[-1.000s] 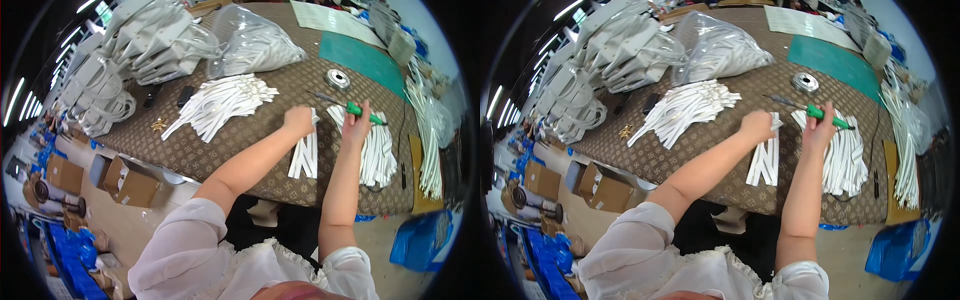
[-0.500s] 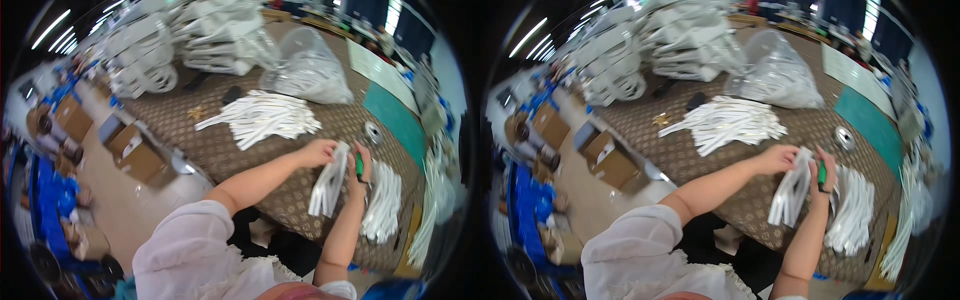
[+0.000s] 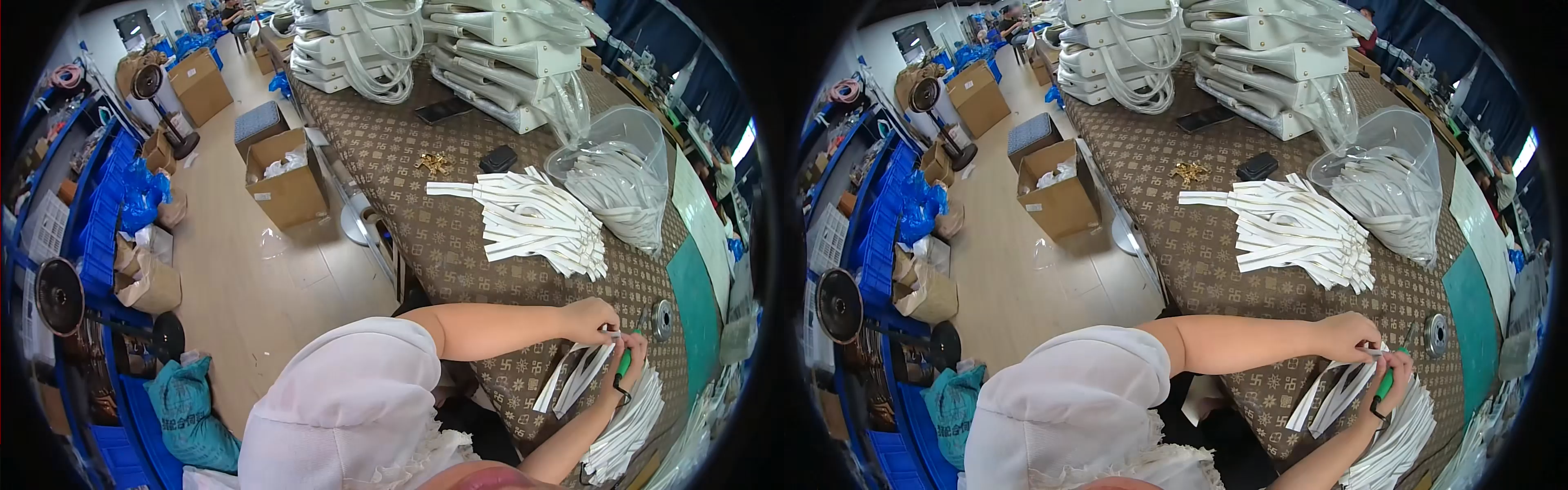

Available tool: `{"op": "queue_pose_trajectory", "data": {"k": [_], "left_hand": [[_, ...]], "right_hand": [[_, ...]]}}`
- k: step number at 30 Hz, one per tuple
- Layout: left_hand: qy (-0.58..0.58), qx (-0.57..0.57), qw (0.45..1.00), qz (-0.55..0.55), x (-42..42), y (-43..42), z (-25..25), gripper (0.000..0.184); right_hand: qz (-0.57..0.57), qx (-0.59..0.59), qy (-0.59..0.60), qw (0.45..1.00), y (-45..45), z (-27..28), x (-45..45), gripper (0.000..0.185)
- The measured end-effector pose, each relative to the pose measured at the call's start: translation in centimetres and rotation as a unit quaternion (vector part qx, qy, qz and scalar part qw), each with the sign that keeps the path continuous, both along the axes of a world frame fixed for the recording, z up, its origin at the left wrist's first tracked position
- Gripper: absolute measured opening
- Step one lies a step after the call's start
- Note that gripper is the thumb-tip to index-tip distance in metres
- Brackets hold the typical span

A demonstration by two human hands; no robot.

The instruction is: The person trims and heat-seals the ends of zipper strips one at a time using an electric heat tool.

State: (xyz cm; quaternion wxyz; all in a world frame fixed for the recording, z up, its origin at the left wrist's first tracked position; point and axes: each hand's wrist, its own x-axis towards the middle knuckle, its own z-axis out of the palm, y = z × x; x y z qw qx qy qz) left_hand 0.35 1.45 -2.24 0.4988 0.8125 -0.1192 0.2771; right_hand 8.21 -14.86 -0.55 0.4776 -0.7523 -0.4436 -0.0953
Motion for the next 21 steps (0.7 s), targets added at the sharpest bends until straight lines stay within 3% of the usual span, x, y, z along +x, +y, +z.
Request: {"op": "queue_pose_trajectory", "data": {"k": [5, 10, 21], "left_hand": [[-0.075, 0.021, 0.995, 0.068, 0.20, -0.33, -0.10, 0.013], [-0.079, 0.071, 0.992, 0.062, 0.57, -0.48, -0.61, 0.009], [-0.116, 0.118, 0.983, 0.076, 0.46, -0.79, -0.42, 0.009]], "right_hand": [[-0.013, -0.031, -0.043, 0.999, 0.07, -0.32, 0.05, 0.008], [0.000, -0.029, -0.050, 0.998, 0.45, -0.15, -0.38, 0.006], [-0.004, -0.041, 0.013, 0.999, 0.17, 0.38, -0.61, 0.007]]}}
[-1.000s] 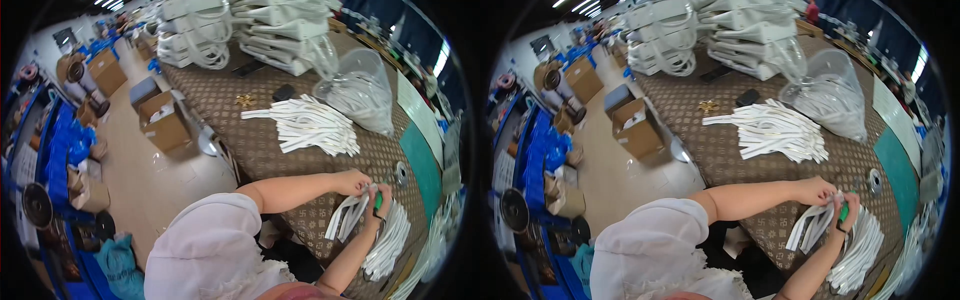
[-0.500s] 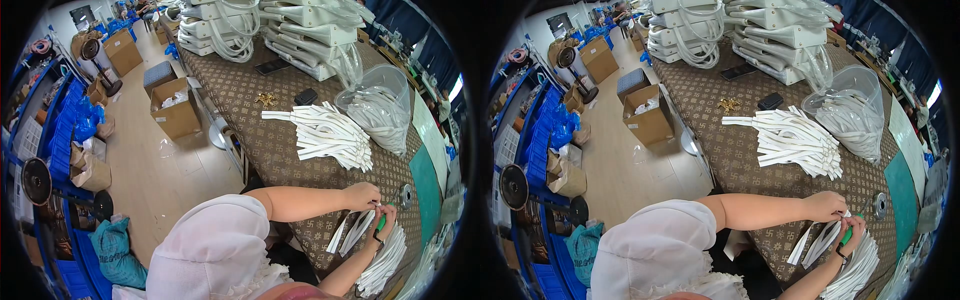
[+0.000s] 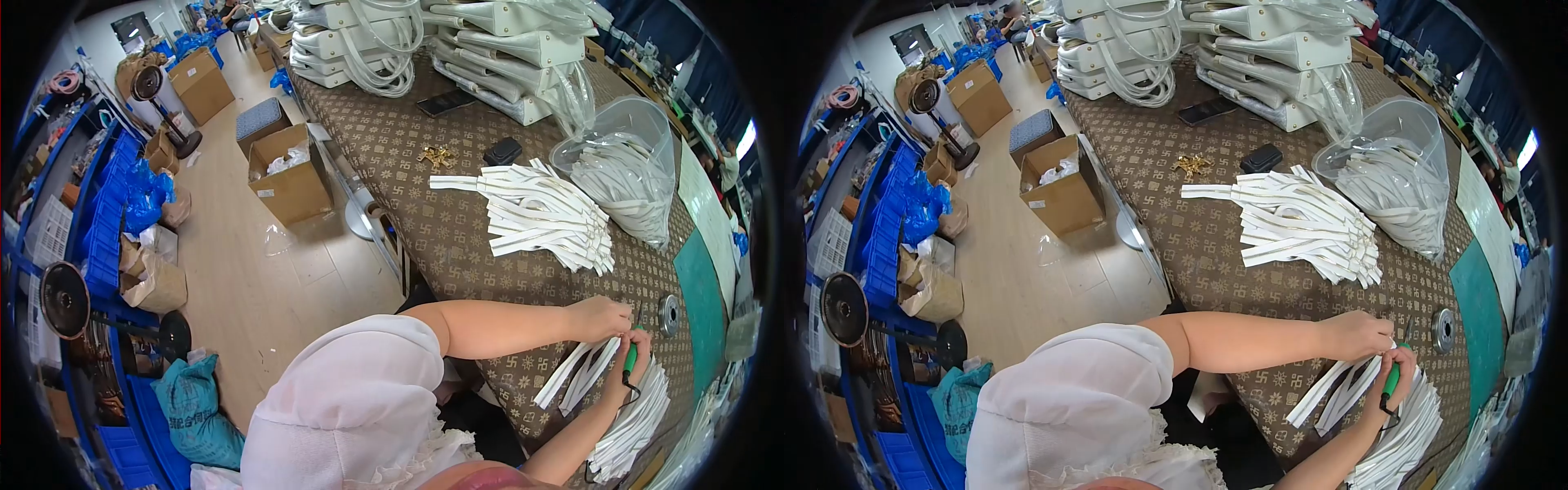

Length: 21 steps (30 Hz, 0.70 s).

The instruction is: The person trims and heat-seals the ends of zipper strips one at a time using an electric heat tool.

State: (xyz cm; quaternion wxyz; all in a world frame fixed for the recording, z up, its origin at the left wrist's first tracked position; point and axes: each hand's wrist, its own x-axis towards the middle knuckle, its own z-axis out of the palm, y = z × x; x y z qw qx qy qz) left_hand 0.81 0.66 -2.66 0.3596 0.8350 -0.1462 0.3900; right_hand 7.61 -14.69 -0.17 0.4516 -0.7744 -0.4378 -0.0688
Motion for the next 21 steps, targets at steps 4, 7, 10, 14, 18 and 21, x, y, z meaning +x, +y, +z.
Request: {"op": "queue_pose_trajectory", "data": {"k": [4, 7, 10, 14, 18, 21], "left_hand": [[-0.050, -0.018, 0.998, -0.018, -0.3, -0.1, 0.4, 0.009], [-0.052, -0.069, 0.996, -0.034, 0.0, 0.1, 0.0, 0.010], [0.001, -0.126, 0.988, -0.085, 0.3, 0.5, 0.3, 0.010], [0.141, -0.212, 0.950, -0.182, -0.4, 1.1, 0.8, 0.012], [0.206, -0.297, 0.908, -0.214, -0.3, 0.7, 1.0, 0.013], [0.217, -0.365, 0.881, -0.207, -0.1, 0.4, 1.2, 0.013]], "right_hand": [[-0.007, 0.020, 0.033, 0.999, 0.1, -0.3, 0.2, 0.007], [-0.010, 0.027, 0.054, 0.998, 0.0, -0.1, -0.2, 0.008], [-0.011, 0.026, 0.059, 0.998, -0.2, 0.8, -0.6, 0.009], [0.034, 0.000, -0.031, 0.999, -0.7, 1.5, -0.9, 0.013], [0.035, -0.027, -0.020, 0.999, -0.8, 1.8, -0.9, 0.013], [0.053, 0.047, -0.021, 0.997, -0.5, 1.6, -0.8, 0.014]]}}
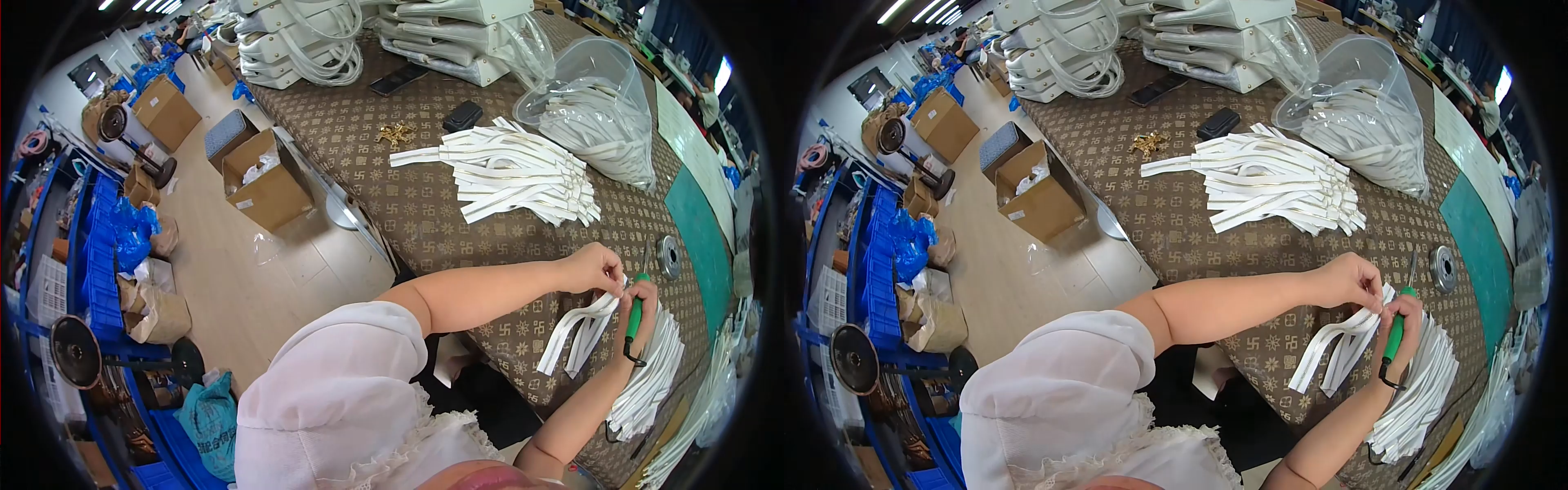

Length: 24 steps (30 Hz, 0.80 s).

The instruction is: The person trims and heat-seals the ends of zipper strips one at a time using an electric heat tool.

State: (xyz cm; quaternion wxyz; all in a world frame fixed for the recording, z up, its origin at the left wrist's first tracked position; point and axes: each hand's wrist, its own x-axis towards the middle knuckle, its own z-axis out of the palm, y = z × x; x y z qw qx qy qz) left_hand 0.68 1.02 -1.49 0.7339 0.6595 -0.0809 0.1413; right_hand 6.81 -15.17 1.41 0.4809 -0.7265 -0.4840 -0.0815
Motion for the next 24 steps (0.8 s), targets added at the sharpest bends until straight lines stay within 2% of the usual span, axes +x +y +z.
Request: {"op": "queue_pose_trajectory", "data": {"k": [3, 4, 5, 7, 9, 11, 16, 19, 22, 24], "left_hand": [[0.062, -0.170, 0.982, -0.049, -0.1, -0.2, 0.2, 0.014], [0.065, -0.171, 0.982, -0.053, -0.2, 0.0, 0.1, 0.014], [0.073, -0.135, 0.987, -0.039, -0.3, 0.4, -0.1, 0.014], [0.087, -0.064, 0.994, -0.033, 0.1, 0.5, -0.4, 0.014], [0.113, -0.030, 0.993, -0.030, -0.1, 0.7, 0.0, 0.015], [0.137, -0.025, 0.990, -0.036, 0.4, 0.6, -0.5, 0.016], [0.134, -0.053, 0.988, -0.056, 0.2, 0.2, -0.4, 0.015], [0.111, -0.103, 0.987, -0.056, 0.3, 0.0, -0.7, 0.016], [0.121, -0.207, 0.971, -0.022, -0.2, -0.6, 0.1, 0.016], [0.115, -0.225, 0.967, -0.021, -0.1, -0.8, 0.0, 0.015]], "right_hand": [[-0.013, 0.015, -0.043, 0.999, 0.0, -0.6, 0.5, 0.014], [-0.020, 0.022, -0.064, 0.997, 0.1, -0.9, 0.6, 0.014], [-0.029, 0.020, -0.061, 0.998, 0.2, -1.2, 0.8, 0.014], [-0.046, 0.025, -0.125, 0.991, -0.2, -1.8, 1.5, 0.017], [-0.075, -0.001, -0.132, 0.988, 0.0, -1.1, 0.8, 0.018], [-0.087, 0.024, -0.165, 0.982, 0.2, -1.4, 1.0, 0.022], [-0.103, 0.035, -0.086, 0.990, 0.3, -0.9, 0.3, 0.017], [-0.093, 0.029, -0.075, 0.992, 0.5, -0.7, 0.2, 0.013], [-0.082, 0.066, 0.013, 0.994, 1.0, -0.5, -0.4, 0.011], [-0.091, 0.073, 0.017, 0.993, 1.2, -0.6, -0.6, 0.011]]}}
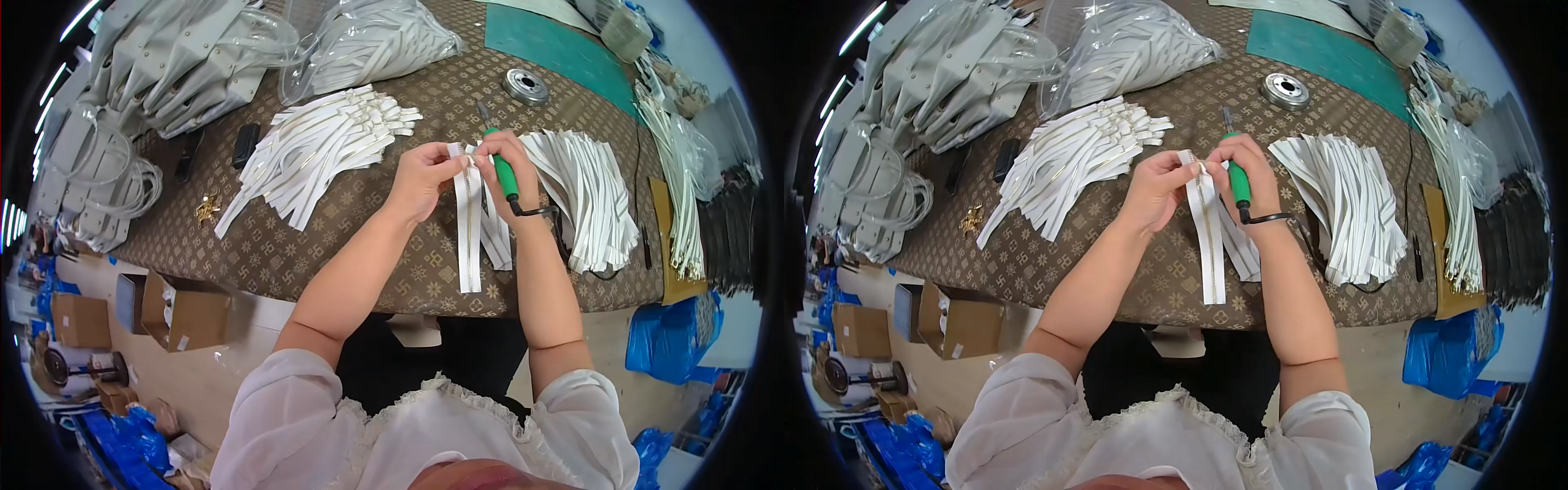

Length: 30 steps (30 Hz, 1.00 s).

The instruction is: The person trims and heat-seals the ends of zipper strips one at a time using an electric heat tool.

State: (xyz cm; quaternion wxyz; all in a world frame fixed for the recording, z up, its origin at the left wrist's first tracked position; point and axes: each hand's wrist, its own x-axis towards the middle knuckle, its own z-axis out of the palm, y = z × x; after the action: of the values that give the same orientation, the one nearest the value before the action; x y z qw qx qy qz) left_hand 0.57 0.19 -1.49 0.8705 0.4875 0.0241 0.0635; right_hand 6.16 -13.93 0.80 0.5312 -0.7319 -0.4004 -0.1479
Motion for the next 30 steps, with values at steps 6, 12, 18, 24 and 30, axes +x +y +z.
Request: {"op": "queue_pose_trajectory", "data": {"k": [6, 12, 18, 24, 30], "left_hand": [[-0.026, -0.052, 0.998, 0.023, -0.2, -0.7, 0.8, 0.014], [-0.004, -0.064, 0.998, -0.009, -0.1, -0.1, 0.4, 0.012], [0.055, -0.108, 0.992, -0.027, 0.3, 0.3, -0.1, 0.009], [0.068, -0.095, 0.992, -0.049, 0.2, 0.2, 0.1, 0.008], [0.046, -0.102, 0.991, -0.073, 0.1, 0.5, 0.2, 0.009]], "right_hand": [[0.009, 0.000, 0.012, 1.000, -0.4, -0.1, 0.1, 0.009], [0.004, -0.013, 0.011, 1.000, -0.4, -0.3, 0.2, 0.010], [-0.027, -0.039, -0.118, 0.992, -0.3, -0.4, 0.6, 0.022], [-0.048, -0.039, -0.120, 0.991, -0.3, -0.7, 0.6, 0.026], [-0.033, -0.012, -0.105, 0.994, -0.2, -0.7, 0.6, 0.023]]}}
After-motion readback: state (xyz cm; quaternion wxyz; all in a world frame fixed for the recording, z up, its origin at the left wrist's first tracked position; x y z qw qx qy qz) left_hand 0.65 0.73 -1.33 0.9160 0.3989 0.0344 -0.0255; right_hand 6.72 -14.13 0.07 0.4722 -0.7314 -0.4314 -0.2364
